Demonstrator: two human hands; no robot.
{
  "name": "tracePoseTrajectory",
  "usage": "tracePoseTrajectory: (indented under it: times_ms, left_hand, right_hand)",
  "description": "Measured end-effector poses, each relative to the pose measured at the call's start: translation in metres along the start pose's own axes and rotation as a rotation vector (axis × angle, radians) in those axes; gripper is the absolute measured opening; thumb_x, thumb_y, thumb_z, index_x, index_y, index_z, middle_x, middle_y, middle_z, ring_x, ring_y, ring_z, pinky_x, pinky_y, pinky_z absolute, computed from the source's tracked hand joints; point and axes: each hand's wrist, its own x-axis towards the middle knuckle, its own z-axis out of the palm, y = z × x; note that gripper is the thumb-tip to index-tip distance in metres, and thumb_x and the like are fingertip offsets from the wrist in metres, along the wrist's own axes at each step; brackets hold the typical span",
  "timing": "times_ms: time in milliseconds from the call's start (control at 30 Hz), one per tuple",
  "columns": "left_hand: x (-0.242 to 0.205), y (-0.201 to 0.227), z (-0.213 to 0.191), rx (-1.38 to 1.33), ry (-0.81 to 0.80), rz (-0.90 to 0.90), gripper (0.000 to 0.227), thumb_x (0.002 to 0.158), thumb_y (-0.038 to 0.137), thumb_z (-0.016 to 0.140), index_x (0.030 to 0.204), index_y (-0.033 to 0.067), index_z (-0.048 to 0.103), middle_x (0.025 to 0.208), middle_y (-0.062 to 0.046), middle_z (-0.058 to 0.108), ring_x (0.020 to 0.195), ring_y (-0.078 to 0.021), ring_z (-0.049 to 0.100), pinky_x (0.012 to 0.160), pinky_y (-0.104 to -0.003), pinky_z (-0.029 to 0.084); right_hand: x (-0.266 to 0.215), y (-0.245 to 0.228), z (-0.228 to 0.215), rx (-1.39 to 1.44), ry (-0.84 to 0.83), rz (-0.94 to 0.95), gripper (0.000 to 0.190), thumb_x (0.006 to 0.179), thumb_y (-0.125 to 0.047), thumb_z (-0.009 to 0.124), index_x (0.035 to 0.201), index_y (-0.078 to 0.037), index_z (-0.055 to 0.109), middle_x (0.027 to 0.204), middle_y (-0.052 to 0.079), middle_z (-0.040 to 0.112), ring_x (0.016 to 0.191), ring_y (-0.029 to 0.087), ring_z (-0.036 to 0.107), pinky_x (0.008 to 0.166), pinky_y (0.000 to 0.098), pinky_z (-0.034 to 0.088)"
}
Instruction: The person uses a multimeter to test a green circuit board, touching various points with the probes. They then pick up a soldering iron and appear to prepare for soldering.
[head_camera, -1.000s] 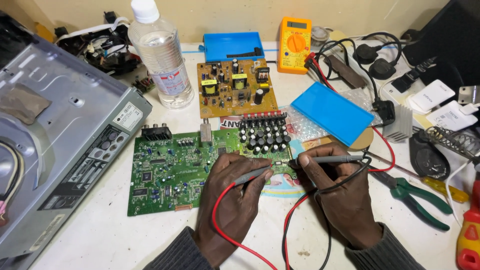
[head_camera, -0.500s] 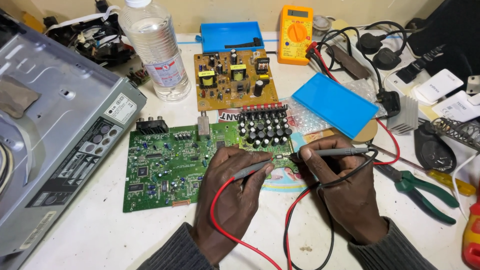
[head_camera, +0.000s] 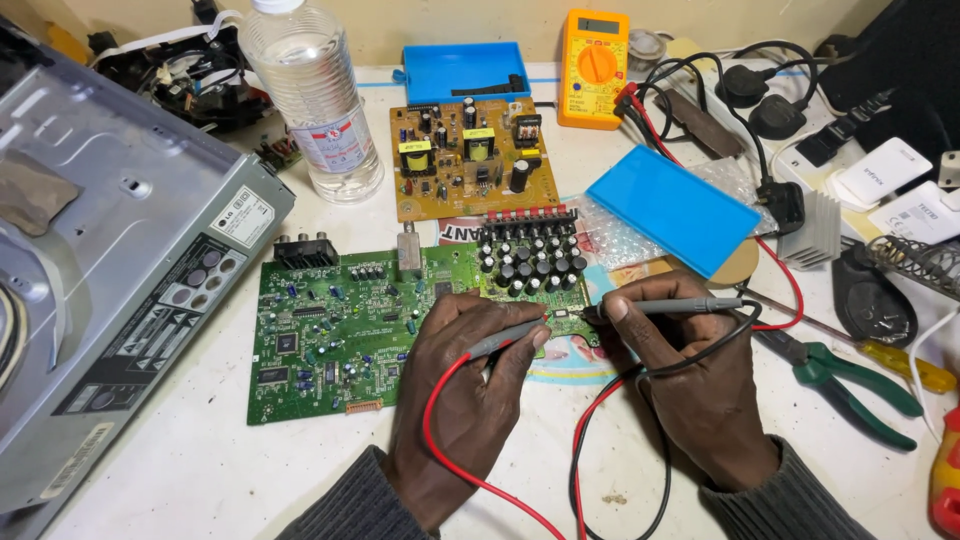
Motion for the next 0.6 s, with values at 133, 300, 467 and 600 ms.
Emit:
tracePoseTrajectory:
  times_ms: [133, 300, 467, 600]
  left_hand:
    - [0.0001, -0.0003, 0.0002, 0.005, -0.013, -0.011, 0.025, 0.097, 0.028, 0.063, 0.106, 0.0104, 0.079, 0.097, -0.005, 0.079, 0.098, -0.0234, 0.067, 0.078, -0.039, 0.057]
    - [0.0000, -0.0020, 0.0009, 0.007, -0.003, 0.031, 0.023, 0.097, 0.026, 0.064, 0.105, 0.0094, 0.079, 0.098, -0.004, 0.080, 0.098, -0.0242, 0.065, 0.079, -0.039, 0.056]
    - [-0.0002, -0.0022, 0.0013, -0.005, 0.000, 0.030, 0.021, 0.096, 0.024, 0.065, 0.104, 0.0093, 0.079, 0.097, -0.004, 0.080, 0.097, -0.0235, 0.065, 0.079, -0.038, 0.056]
    - [-0.0005, -0.0026, 0.0018, -0.012, 0.010, 0.042, 0.020, 0.097, 0.023, 0.065, 0.104, 0.0093, 0.078, 0.096, -0.004, 0.079, 0.097, -0.0234, 0.065, 0.079, -0.038, 0.056]
  right_hand:
    - [-0.0001, 0.0004, 0.0006, 0.047, -0.005, 0.044, 0.013, 0.095, -0.016, 0.071, 0.093, -0.003, 0.071, 0.082, 0.007, 0.076, 0.071, 0.016, 0.069, 0.066, 0.0288, 0.056]
    - [0.0004, 0.0023, -0.0001, 0.020, -0.002, -0.003, 0.012, 0.095, -0.017, 0.071, 0.094, -0.005, 0.071, 0.086, 0.006, 0.075, 0.079, 0.016, 0.071, 0.071, 0.0298, 0.057]
    - [-0.0001, 0.0023, 0.0008, 0.052, 0.000, 0.033, 0.012, 0.095, -0.016, 0.071, 0.094, -0.004, 0.071, 0.085, 0.008, 0.076, 0.076, 0.017, 0.070, 0.069, 0.0301, 0.057]
    - [0.0005, 0.0043, 0.0001, 0.005, 0.007, 0.005, 0.013, 0.095, -0.017, 0.072, 0.094, -0.004, 0.072, 0.086, 0.006, 0.075, 0.079, 0.015, 0.069, 0.071, 0.0286, 0.054]
